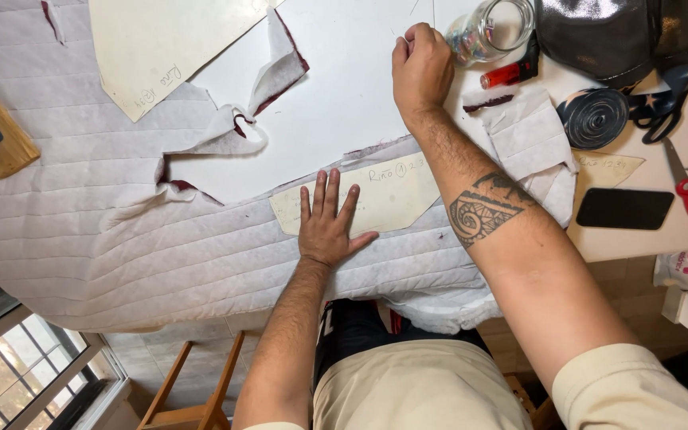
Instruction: Cutting out a pattern from quilted fabric using a paper template and scissors
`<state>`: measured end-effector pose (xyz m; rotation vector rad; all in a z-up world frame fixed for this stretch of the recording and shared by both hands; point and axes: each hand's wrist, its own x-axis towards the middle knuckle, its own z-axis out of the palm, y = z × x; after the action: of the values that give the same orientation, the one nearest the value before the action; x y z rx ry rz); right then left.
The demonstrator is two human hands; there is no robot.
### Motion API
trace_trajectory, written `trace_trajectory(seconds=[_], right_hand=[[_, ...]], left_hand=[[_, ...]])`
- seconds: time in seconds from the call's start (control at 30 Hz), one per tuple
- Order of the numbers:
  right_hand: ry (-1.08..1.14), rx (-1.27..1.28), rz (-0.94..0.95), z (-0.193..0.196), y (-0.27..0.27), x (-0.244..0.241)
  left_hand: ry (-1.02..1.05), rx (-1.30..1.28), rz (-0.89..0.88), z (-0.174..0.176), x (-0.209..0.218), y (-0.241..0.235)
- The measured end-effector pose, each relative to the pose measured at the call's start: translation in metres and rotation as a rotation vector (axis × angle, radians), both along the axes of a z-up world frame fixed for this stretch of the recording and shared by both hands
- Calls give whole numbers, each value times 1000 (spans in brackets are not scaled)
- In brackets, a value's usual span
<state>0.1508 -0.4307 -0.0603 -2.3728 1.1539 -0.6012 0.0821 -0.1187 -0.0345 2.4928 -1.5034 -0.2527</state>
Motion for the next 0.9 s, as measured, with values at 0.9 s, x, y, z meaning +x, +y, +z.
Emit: trace_trajectory(seconds=[0.9], right_hand=[[348,-59,306,-16,-12,-16]], left_hand=[[-13,-7,2,4,0,0]])
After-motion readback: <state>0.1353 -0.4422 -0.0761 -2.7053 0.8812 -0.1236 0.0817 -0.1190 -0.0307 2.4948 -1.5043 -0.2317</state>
